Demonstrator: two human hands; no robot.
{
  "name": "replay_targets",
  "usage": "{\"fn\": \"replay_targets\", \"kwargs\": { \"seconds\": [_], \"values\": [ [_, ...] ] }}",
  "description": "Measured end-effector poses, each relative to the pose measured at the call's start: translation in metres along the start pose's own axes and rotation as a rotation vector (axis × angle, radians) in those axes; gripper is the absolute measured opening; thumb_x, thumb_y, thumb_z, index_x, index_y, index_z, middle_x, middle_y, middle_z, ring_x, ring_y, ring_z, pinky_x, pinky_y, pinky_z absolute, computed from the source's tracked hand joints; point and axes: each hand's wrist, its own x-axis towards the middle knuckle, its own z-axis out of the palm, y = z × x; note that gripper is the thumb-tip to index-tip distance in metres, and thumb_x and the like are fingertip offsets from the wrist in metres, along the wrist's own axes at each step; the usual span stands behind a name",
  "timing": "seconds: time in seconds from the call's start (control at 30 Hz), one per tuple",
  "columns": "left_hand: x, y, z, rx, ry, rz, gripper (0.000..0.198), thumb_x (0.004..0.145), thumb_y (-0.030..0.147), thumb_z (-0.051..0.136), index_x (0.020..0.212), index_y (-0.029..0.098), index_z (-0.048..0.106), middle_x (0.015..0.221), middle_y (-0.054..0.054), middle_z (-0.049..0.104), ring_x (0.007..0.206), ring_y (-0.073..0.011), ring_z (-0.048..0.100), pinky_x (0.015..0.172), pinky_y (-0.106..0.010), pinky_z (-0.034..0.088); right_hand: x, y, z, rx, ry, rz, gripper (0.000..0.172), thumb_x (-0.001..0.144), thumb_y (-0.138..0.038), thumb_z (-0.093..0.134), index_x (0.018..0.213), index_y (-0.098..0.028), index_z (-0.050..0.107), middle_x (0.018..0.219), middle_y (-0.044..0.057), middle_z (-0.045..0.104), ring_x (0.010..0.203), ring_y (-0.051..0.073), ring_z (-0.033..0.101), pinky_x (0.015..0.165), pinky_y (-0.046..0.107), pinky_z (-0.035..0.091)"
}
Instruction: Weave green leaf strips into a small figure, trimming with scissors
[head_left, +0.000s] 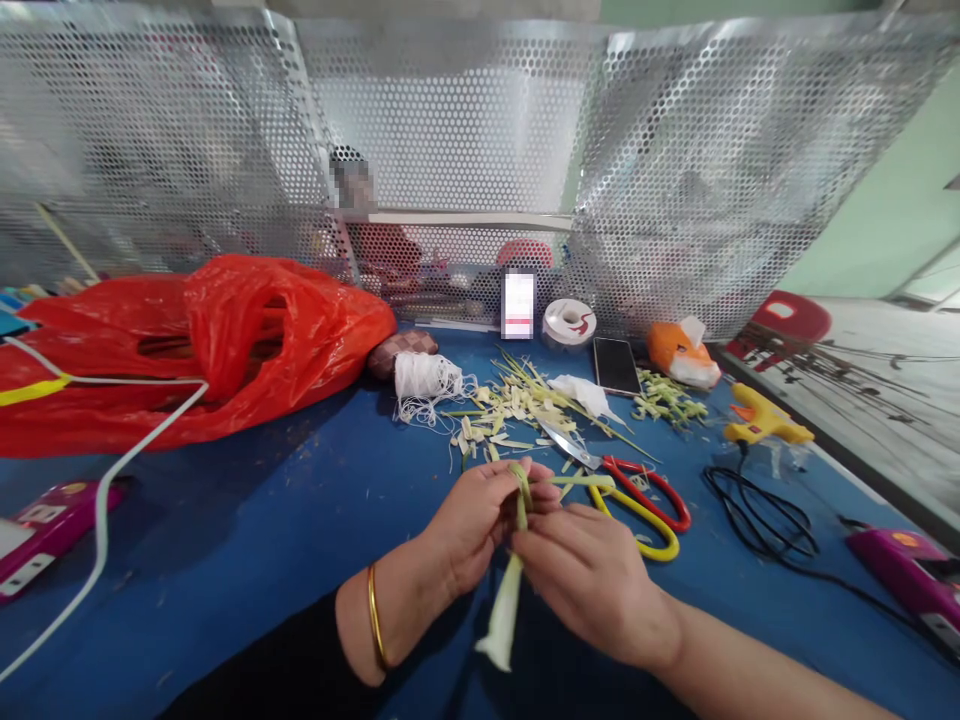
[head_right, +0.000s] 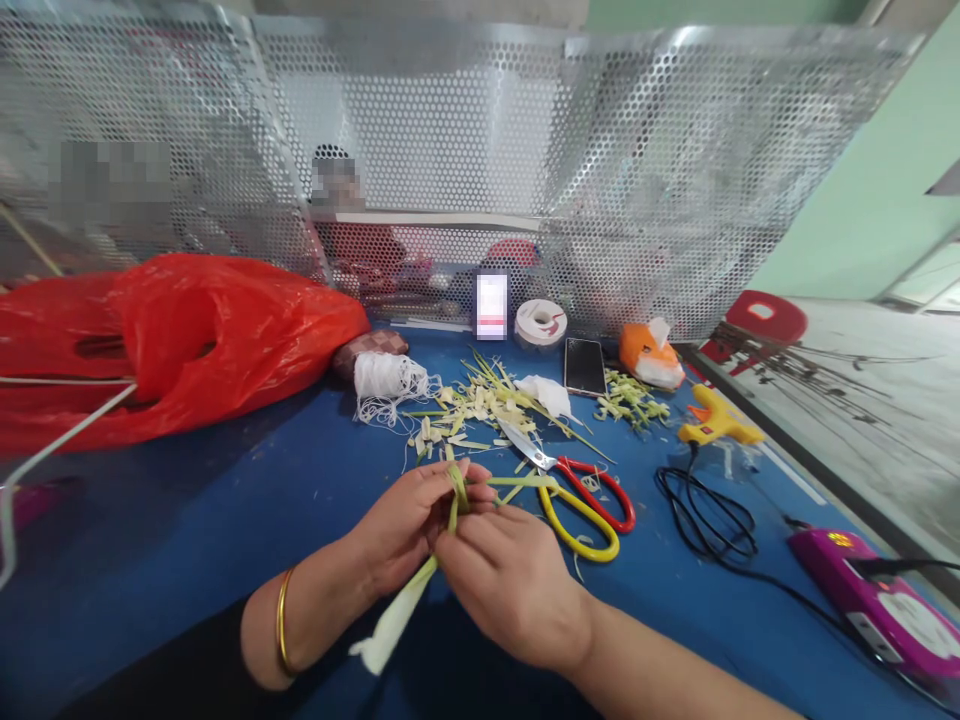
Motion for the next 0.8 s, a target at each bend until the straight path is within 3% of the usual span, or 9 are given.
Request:
{"fn": "replay_targets", "kwargs": {
  "seconds": [0.13,0.23,0.5,0.67,0.8],
  "values": [
    [-0.002,0.002,0.0,0.182,-0.043,0.082,0.021,0.083,0.031,0.063,0.082,0.011,0.069,0.068,-0.006,0.069,0.055,-0.0107,0.063,0.057,-0.021,0.05,0.002,0.008,-0.007,0.271,0.255,0.488,0.009,0.089,-0.015,0.055,0.085,-0.019,0.062,0.075,0.002,0.062,0.067,0.015,0.06,0.062,0.026,0.047],
    [-0.004,0.005,0.0,0.229,-0.05,0.11,0.023,0.082,0.034,0.062,0.08,0.012,0.068,0.068,-0.006,0.069,0.052,-0.0114,0.062,0.057,-0.024,0.051,0.003,0.014,-0.007,0.391,0.332,0.722,0.01,0.09,-0.021,0.057,0.08,-0.02,0.059,0.075,0.001,0.061,0.066,0.014,0.06,0.061,0.026,0.047],
    [-0.002,0.008,-0.002,0.219,-0.101,0.149,0.024,0.08,0.036,0.063,0.081,0.013,0.069,0.06,0.0,0.059,0.043,-0.0091,0.055,0.052,-0.025,0.051,-0.004,0.017,-0.008,0.11,0.185,0.642,0.01,0.092,-0.024,0.054,0.083,-0.021,0.058,0.072,0.001,0.062,0.066,0.017,0.056,0.064,0.03,0.041],
    [-0.003,0.008,-0.001,0.191,-0.125,0.148,0.023,0.081,0.033,0.061,0.085,0.013,0.07,0.056,0.002,0.056,0.04,-0.0084,0.052,0.053,-0.027,0.052,0.001,0.021,-0.011,0.096,0.172,0.539,0.013,0.093,-0.021,0.051,0.081,-0.02,0.057,0.079,0.004,0.063,0.074,0.018,0.057,0.07,0.033,0.041],
    [-0.003,0.009,-0.001,0.208,-0.112,0.172,0.025,0.079,0.037,0.064,0.085,0.013,0.071,0.057,0.002,0.056,0.041,-0.0088,0.053,0.053,-0.027,0.052,0.002,0.019,-0.011,0.131,0.13,0.566,0.013,0.094,-0.022,0.048,0.084,-0.02,0.056,0.081,0.004,0.063,0.075,0.018,0.057,0.07,0.032,0.041]
  ]
}}
